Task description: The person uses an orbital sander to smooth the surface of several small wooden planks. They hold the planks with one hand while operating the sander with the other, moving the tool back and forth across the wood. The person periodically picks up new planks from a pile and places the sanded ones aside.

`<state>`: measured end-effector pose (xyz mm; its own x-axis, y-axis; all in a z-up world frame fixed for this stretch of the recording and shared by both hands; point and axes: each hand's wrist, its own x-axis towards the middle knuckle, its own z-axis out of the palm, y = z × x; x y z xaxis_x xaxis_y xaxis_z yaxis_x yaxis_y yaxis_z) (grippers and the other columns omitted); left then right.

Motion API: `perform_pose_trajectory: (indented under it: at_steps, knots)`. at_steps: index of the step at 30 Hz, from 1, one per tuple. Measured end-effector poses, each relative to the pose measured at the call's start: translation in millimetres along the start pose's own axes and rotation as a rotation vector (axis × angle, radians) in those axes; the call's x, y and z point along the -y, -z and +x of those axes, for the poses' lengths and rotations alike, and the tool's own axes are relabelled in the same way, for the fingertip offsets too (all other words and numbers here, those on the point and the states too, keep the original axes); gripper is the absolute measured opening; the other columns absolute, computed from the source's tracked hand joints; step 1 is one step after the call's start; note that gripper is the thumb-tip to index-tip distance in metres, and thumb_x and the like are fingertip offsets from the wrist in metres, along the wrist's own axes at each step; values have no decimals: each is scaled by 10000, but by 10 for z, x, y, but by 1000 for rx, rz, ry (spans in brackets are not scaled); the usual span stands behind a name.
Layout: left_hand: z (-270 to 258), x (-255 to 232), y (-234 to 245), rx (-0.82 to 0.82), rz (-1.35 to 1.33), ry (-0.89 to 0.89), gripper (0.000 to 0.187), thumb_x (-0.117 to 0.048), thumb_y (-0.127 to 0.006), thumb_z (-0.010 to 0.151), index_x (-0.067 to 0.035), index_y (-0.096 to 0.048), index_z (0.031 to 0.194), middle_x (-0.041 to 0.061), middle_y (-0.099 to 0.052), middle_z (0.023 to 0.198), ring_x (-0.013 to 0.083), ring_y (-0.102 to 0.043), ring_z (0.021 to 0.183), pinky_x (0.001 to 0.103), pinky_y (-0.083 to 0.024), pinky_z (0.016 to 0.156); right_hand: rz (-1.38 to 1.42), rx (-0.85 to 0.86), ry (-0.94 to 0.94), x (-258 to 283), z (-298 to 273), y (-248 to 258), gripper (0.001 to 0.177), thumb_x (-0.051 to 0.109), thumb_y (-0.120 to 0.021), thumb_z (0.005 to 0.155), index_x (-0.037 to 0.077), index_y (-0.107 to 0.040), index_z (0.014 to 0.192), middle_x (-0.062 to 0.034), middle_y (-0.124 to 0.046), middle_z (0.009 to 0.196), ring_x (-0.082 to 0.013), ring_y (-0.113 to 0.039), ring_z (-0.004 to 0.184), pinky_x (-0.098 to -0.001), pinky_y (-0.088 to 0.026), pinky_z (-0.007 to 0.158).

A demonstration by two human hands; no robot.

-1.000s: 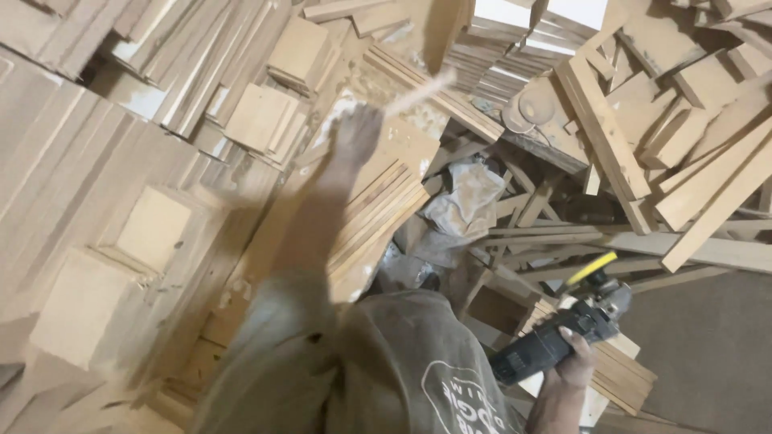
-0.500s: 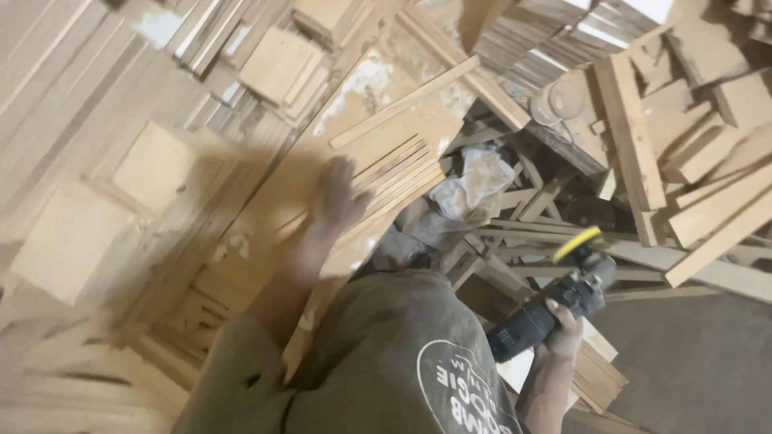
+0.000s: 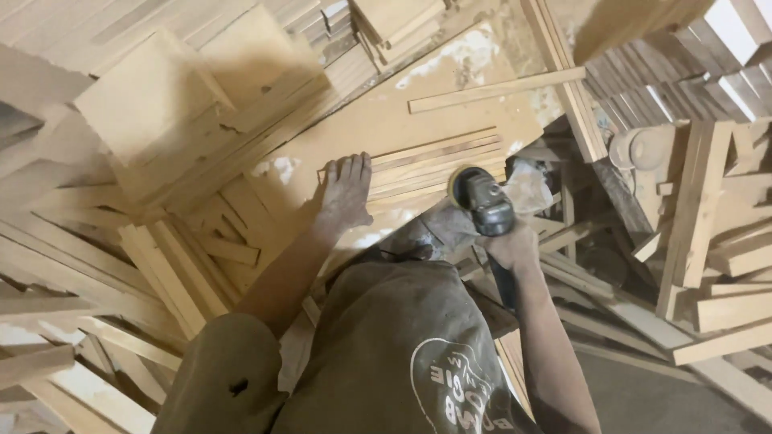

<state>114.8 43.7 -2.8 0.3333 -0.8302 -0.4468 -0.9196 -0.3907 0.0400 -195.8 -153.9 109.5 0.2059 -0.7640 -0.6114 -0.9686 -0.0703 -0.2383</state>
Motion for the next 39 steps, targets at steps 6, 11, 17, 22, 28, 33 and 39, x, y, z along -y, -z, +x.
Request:
perform_pose_trajectory:
  at_steps: [6, 11, 17, 22, 28, 33, 39]
  knots:
    - [36, -38, -24, -7, -9, -5, 1622, -689, -978, 505, -15, -226, 1774, 235, -380, 1704, 374, -378, 1554, 668, -302, 1256, -138, 67, 95, 828, 150, -179, 662, 323, -911, 618, 228, -822, 1267, -103, -855, 1080, -372, -810, 1160, -508, -612, 998]
    - [-100, -54, 204, 45, -54, -13, 1532, -603, -973, 615, -2, -198, 1791, 215, -345, 1768, 360, -334, 1614, 656, -260, 1284, -228, 117, 138, 897, 397, -46, 826, 508, -969, 589, 191, -808, 1335, -182, -845, 1225, -404, -760, 1292, -527, -599, 1097]
    - [-96, -38, 236, 41, -34, -2, 1522, -581, -974, 598, -18, -222, 1795, 200, -353, 1776, 352, -350, 1599, 649, -278, 1279, -247, 16, 30, 459, 672, 698, 642, 355, -828, 709, 113, -823, 1304, -230, -842, 1203, -442, -758, 1269, -548, -589, 1079]
    - [-133, -35, 212, 4, -33, -16, 1506, -562, -964, 589, -8, -239, 1788, 201, -366, 1774, 352, -361, 1595, 640, -286, 1272, -48, -1, 64, 999, 238, 452, 939, 303, -941, 588, 279, -720, 1500, -132, -835, 1319, -360, -747, 1332, -472, -575, 1152]
    - [-119, -7, 173, -15, -16, -28, 1454, -592, -925, 615, -20, -260, 1774, 186, -374, 1769, 340, -368, 1592, 637, -284, 1275, -228, 79, 164, 884, 618, 110, 834, 444, -952, 560, 322, -793, 1369, -86, -856, 1245, -321, -774, 1284, -467, -617, 1116]
    - [-124, -16, 148, 7, -21, -12, 1528, -632, -953, 587, -24, -236, 1792, 196, -372, 1766, 353, -373, 1580, 646, -281, 1266, -205, -49, -38, 37, 1208, 677, 579, 349, -850, 739, 181, -832, 1293, -122, -864, 1201, -338, -777, 1261, -459, -587, 1098]
    - [-133, -33, 231, 3, -53, 7, 1542, -597, -992, 576, -30, -227, 1790, 189, -365, 1770, 341, -362, 1595, 630, -271, 1286, 161, -30, 132, 649, 396, 480, 1041, 198, -1005, 590, 172, -645, 1566, -168, -800, 1303, -389, -737, 1320, -499, -547, 1133]
